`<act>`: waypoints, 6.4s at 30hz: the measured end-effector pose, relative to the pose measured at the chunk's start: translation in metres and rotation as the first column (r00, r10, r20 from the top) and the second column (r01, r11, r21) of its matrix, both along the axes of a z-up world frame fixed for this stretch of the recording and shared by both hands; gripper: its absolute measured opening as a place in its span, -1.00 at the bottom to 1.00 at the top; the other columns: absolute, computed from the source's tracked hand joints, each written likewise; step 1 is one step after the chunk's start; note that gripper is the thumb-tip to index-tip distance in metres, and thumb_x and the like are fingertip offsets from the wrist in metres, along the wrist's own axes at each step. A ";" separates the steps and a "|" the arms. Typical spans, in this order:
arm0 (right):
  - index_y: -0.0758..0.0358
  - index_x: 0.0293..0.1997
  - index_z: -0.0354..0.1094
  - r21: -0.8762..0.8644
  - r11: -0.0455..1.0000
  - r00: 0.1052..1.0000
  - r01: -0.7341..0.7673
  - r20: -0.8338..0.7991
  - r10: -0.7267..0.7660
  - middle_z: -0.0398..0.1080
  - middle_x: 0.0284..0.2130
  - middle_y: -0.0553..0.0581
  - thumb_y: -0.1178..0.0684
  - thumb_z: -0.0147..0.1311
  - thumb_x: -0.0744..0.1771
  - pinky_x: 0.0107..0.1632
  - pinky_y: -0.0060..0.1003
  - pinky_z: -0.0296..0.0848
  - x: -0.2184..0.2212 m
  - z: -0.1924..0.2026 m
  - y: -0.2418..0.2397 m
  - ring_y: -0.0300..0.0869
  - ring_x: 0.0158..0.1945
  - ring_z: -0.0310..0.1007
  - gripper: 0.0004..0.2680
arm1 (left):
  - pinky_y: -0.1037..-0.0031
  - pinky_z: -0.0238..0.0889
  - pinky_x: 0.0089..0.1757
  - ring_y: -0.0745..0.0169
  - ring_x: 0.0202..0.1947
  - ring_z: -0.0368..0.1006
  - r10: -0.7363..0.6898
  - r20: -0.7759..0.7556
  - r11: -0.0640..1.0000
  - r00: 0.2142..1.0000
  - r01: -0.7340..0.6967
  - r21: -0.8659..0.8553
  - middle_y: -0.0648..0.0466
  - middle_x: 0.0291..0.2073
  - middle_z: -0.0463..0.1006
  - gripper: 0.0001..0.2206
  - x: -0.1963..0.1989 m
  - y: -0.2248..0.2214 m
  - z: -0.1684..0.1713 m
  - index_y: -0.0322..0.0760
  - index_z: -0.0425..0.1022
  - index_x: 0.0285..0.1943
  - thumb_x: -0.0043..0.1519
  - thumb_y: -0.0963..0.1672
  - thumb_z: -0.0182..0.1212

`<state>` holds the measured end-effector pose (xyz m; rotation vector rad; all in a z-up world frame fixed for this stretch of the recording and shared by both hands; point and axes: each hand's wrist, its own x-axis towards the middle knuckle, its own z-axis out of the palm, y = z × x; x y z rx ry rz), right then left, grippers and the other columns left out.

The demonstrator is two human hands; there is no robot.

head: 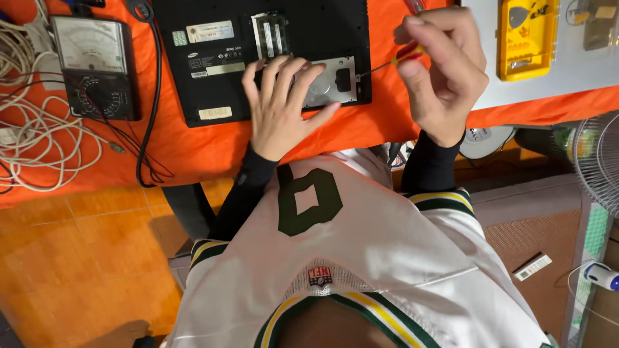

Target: The recorder is using a screwdriver to remove or install a hard drive from a laptop.

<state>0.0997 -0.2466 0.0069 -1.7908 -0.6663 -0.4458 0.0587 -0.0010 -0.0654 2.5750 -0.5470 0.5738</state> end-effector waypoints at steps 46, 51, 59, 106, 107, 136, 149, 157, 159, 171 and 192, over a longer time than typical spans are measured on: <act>0.38 0.09 0.30 0.161 0.986 0.999 0.039 0.009 -0.041 0.33 -0.03 0.26 0.17 0.08 0.39 0.09 -0.16 0.49 -0.007 -0.003 0.014 0.04 0.02 0.47 -0.82 | -0.13 -0.20 0.33 -0.05 0.30 0.22 0.011 -0.025 1.000 1.000 -0.010 0.025 -0.06 0.19 0.38 -0.37 0.002 -0.004 -0.006 -0.21 0.49 0.26 0.23 0.23 0.23; 0.32 0.10 0.35 0.187 0.980 0.997 0.065 0.022 -0.071 0.25 -0.16 0.18 0.27 0.19 0.42 -0.02 -0.24 0.48 -0.009 -0.020 0.011 -0.05 -0.12 0.45 -0.84 | -0.11 -0.17 0.33 -0.01 0.29 0.22 0.013 -0.044 1.000 0.999 -0.012 0.020 -0.02 0.19 0.39 -0.37 0.002 -0.005 -0.005 -0.23 0.49 0.24 0.22 0.23 0.21; 0.35 0.14 0.30 0.171 0.985 0.999 0.014 0.037 -0.021 0.35 -0.03 0.25 0.22 0.09 0.40 0.12 -0.18 0.47 -0.010 -0.011 0.011 -0.03 0.01 0.48 -0.81 | -0.09 -0.17 0.32 0.00 0.26 0.24 0.017 -0.012 0.999 1.000 -0.017 0.035 -0.01 0.16 0.40 -0.37 0.001 -0.006 -0.001 -0.21 0.49 0.26 0.21 0.22 0.20; 0.30 0.18 0.27 0.155 0.988 0.996 0.025 0.086 -0.038 0.29 0.05 0.27 0.23 0.15 0.39 0.15 -0.08 0.48 -0.011 -0.023 0.014 0.05 0.07 0.46 -0.76 | -0.10 -0.19 0.33 0.01 0.25 0.24 0.007 -0.021 0.999 1.000 -0.007 0.036 0.01 0.13 0.39 -0.37 0.002 -0.005 -0.005 -0.20 0.47 0.28 0.24 0.24 0.14; 0.28 0.14 0.29 0.147 0.988 0.994 0.049 0.089 -0.062 0.27 -0.01 0.23 0.24 0.21 0.37 0.00 -0.18 0.49 -0.011 -0.025 0.014 0.03 0.04 0.45 -0.76 | -0.09 -0.19 0.33 0.00 0.25 0.24 0.009 -0.023 0.999 1.000 -0.008 0.042 0.01 0.14 0.39 -0.37 0.002 -0.005 -0.006 -0.20 0.47 0.27 0.24 0.24 0.15; 0.26 0.14 0.26 0.178 0.982 0.994 0.071 0.065 -0.083 0.36 -0.02 0.32 0.28 0.03 0.33 0.21 -0.01 0.45 -0.012 -0.010 0.014 0.08 0.03 0.46 -0.74 | -0.05 -0.17 0.33 0.02 0.24 0.27 0.028 -0.032 0.998 0.999 -0.026 0.053 -0.03 0.16 0.43 -0.26 0.004 -0.005 -0.006 -0.27 0.33 0.40 0.23 0.26 0.15; 0.19 0.36 0.23 0.188 0.980 0.998 0.062 0.001 -0.063 0.36 0.09 0.30 0.23 0.12 0.44 0.08 -0.14 0.54 -0.018 -0.013 0.008 0.02 0.05 0.51 -0.70 | -0.02 -0.19 0.35 0.03 0.29 0.27 0.000 -0.074 0.998 0.997 0.004 0.056 -0.06 0.21 0.43 -0.21 0.001 -0.004 -0.002 -0.35 0.20 0.49 0.29 0.21 0.31; 0.11 0.34 0.28 0.111 0.986 0.989 0.123 0.068 -0.131 0.26 0.03 0.18 0.23 0.24 0.45 0.01 -0.18 0.50 -0.017 -0.024 0.005 -0.02 -0.03 0.47 -0.70 | -0.01 -0.19 0.35 0.02 0.29 0.27 0.005 -0.066 0.998 0.998 -0.001 0.058 -0.05 0.20 0.43 -0.21 0.002 -0.002 -0.003 -0.35 0.19 0.49 0.30 0.21 0.31; 0.15 0.35 0.26 0.189 0.978 0.995 0.092 0.022 -0.098 0.29 0.03 0.19 0.24 0.13 0.47 0.04 -0.17 0.54 -0.016 -0.021 0.009 -0.03 -0.03 0.49 -0.73 | -0.02 -0.19 0.35 0.03 0.29 0.27 -0.003 -0.066 0.999 0.998 0.006 0.047 -0.05 0.20 0.43 -0.21 0.003 -0.002 -0.003 -0.37 0.19 0.50 0.30 0.21 0.30; 0.17 0.31 0.29 0.130 0.986 0.991 0.102 0.068 -0.111 0.28 -0.07 0.19 0.27 0.23 0.43 0.02 -0.20 0.47 -0.012 -0.033 0.004 -0.03 -0.05 0.49 -0.70 | -0.02 -0.16 0.35 0.03 0.26 0.29 0.020 -0.052 0.999 0.998 -0.018 0.040 -0.02 0.21 0.45 -0.19 0.003 -0.003 -0.005 -0.37 0.22 0.48 0.27 0.25 0.19; 0.28 0.21 0.26 0.132 0.989 0.997 0.065 0.036 -0.070 0.34 0.01 0.26 0.26 0.08 0.40 0.11 -0.18 0.49 -0.006 -0.003 0.021 0.01 0.08 0.48 -0.77 | -0.06 -0.15 0.35 0.04 0.23 0.29 0.021 -0.006 1.000 1.000 -0.021 0.023 -0.03 0.15 0.45 -0.23 0.003 -0.003 -0.009 -0.37 0.26 0.44 0.26 0.23 0.18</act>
